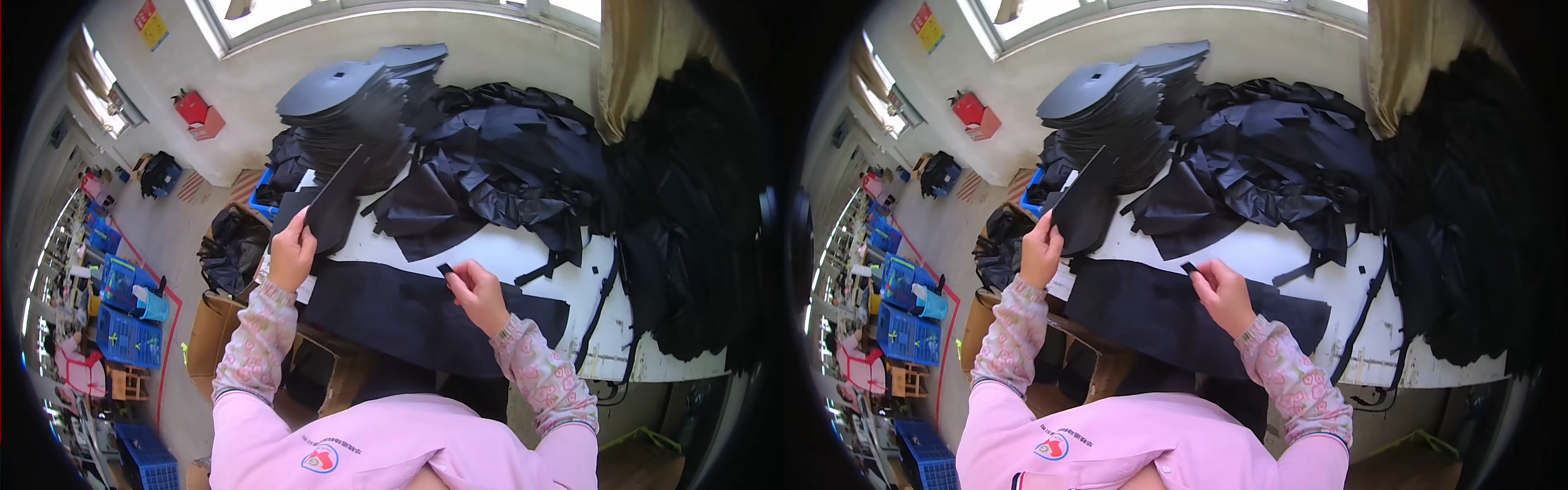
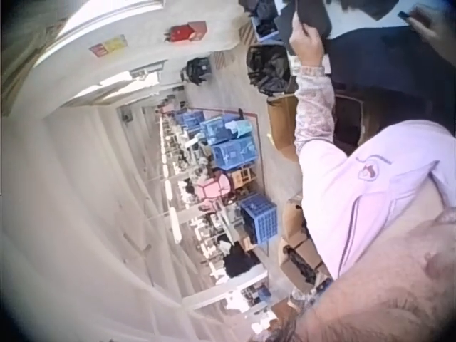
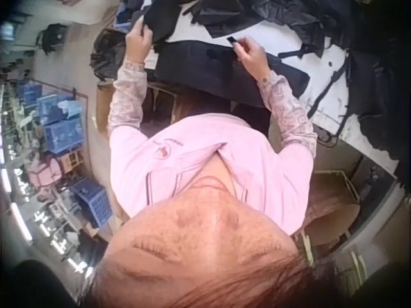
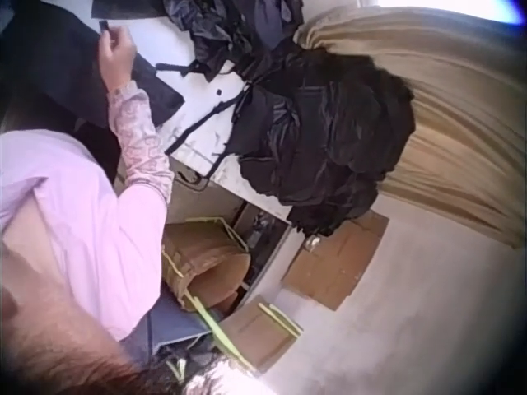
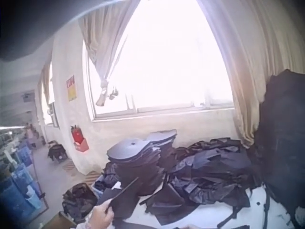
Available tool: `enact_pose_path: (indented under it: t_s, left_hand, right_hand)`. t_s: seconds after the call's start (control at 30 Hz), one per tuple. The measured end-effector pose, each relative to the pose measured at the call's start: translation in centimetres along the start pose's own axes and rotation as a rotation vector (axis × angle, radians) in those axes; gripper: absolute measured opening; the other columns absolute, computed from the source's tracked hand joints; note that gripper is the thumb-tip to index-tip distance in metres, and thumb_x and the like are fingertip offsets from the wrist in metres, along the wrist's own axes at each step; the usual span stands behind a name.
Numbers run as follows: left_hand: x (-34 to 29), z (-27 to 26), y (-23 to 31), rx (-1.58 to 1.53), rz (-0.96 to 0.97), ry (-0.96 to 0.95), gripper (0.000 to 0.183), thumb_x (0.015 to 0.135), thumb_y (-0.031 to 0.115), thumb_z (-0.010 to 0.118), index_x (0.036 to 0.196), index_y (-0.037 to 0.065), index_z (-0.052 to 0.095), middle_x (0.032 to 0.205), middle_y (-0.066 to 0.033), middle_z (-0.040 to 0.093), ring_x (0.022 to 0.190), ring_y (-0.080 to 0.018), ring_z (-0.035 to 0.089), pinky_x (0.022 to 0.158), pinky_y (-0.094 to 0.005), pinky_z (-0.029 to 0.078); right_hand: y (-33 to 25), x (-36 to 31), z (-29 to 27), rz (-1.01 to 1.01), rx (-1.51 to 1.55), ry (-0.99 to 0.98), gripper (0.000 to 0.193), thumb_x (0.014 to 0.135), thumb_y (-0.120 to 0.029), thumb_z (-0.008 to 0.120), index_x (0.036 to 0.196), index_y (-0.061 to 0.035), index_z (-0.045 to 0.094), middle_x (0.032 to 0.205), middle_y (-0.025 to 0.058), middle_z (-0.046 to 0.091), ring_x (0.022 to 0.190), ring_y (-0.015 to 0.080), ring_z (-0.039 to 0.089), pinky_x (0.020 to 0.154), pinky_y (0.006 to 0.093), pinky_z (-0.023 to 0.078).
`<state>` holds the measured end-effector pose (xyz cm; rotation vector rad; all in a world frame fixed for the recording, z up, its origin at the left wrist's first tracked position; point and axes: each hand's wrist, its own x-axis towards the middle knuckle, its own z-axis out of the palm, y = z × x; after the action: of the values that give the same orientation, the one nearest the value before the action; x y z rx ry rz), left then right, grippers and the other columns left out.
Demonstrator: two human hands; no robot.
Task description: The recorder is inspecting and organizing black garment pieces, likely backpack components, at a workstation.
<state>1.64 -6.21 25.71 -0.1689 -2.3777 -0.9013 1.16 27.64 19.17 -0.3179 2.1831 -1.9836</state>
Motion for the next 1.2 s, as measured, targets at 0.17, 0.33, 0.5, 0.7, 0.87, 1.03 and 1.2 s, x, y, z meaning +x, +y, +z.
enact_pose_path:
  t_s: [0.17, 0.33, 0.5, 0.7, 0.87, 1.03, 1.2]
  left_hand:
    - [-2.5, 0.3, 8.8, -0.220, -0.047, -0.328, 0.036, 0.092, -0.002, 0.051, 0.127, -0.002, 0.058, 0.068, -0.0027, 0.058, 0.057, -0.0032, 0.048, 0.052, -0.0229, 0.039]
    - [-4.2, 1.7, 10.2, -0.220, 0.073, -0.437, 0.041, 0.088, -0.004, 0.050, 0.128, -0.002, 0.058, 0.092, -0.0206, 0.069, 0.078, -0.0263, 0.070, 0.074, -0.0304, 0.053]
    - [-4.7, 2.2, 11.1, -0.273, 0.183, -0.466, 0.046, 0.083, -0.007, 0.051, 0.128, 0.000, 0.059, 0.081, -0.0156, 0.065, 0.064, -0.0206, 0.064, 0.062, -0.0277, 0.050]
    - [-4.6, 2.4, 11.7, -0.272, 0.231, -0.543, 0.053, 0.077, -0.010, 0.051, 0.129, 0.002, 0.061, 0.070, -0.0098, 0.057, 0.052, -0.0174, 0.053, 0.054, -0.0255, 0.045]
    - [-3.3, 3.3, 11.1, -0.509, 0.496, -0.897, 0.048, 0.083, 0.001, 0.068, 0.130, 0.002, 0.059, 0.092, -0.0129, 0.062, 0.079, -0.0197, 0.061, 0.076, -0.0287, 0.050]
    - [-3.5, 6.9, 12.2, -0.457, 0.004, -0.642, 0.038, 0.082, 0.010, 0.076, 0.117, 0.003, 0.063, 0.102, -0.0098, 0.061, 0.092, -0.0249, 0.064, 0.085, -0.0341, 0.051]
    - [-5.4, 11.6, 11.8, -0.396, 0.166, -0.458, 0.022, 0.079, 0.008, 0.076, 0.095, 0.003, 0.062, 0.095, -0.0096, 0.059, 0.081, -0.0265, 0.063, 0.074, -0.0336, 0.051]
  right_hand:
    - [-1.4, 1.8, 0.6, -0.145, -0.014, 0.106, 0.012, 0.090, -0.012, 0.067, 0.088, -0.0007, 0.062, 0.067, 0.0030, 0.060, 0.057, 0.0075, 0.054, 0.053, 0.0249, 0.043]
    - [-0.1, 1.5, -0.2, -0.108, -0.002, 0.146, 0.014, 0.088, -0.012, 0.067, 0.087, 0.0003, 0.062, 0.068, 0.0051, 0.063, 0.057, 0.0104, 0.056, 0.055, 0.0267, 0.045]
    - [1.2, 0.7, -1.1, -0.074, -0.059, 0.152, 0.016, 0.086, -0.013, 0.069, 0.087, 0.0010, 0.062, 0.070, 0.0083, 0.066, 0.058, 0.0140, 0.059, 0.056, 0.0289, 0.047]
    - [2.2, 0.3, -1.7, -0.174, -0.072, 0.245, 0.015, 0.085, -0.014, 0.070, 0.087, 0.0004, 0.064, 0.071, 0.0111, 0.066, 0.058, 0.0172, 0.061, 0.057, 0.0303, 0.048]
    - [3.7, 0.8, -2.6, -0.508, -0.282, 0.182, 0.015, 0.084, -0.012, 0.071, 0.095, -0.0027, 0.069, 0.084, 0.0102, 0.066, 0.071, 0.0169, 0.062, 0.065, 0.0292, 0.049]
    - [2.7, 0.3, -3.1, -0.236, 0.141, -0.160, 0.014, 0.086, -0.010, 0.068, 0.099, -0.0036, 0.070, 0.093, 0.0059, 0.059, 0.085, 0.0153, 0.058, 0.075, 0.0283, 0.047]
    - [1.7, -0.2, -4.1, -0.028, 0.440, -0.433, 0.032, 0.103, -0.034, 0.052, 0.102, -0.0046, 0.065, 0.093, -0.0001, 0.055, 0.081, 0.0083, 0.051, 0.074, 0.0231, 0.042]
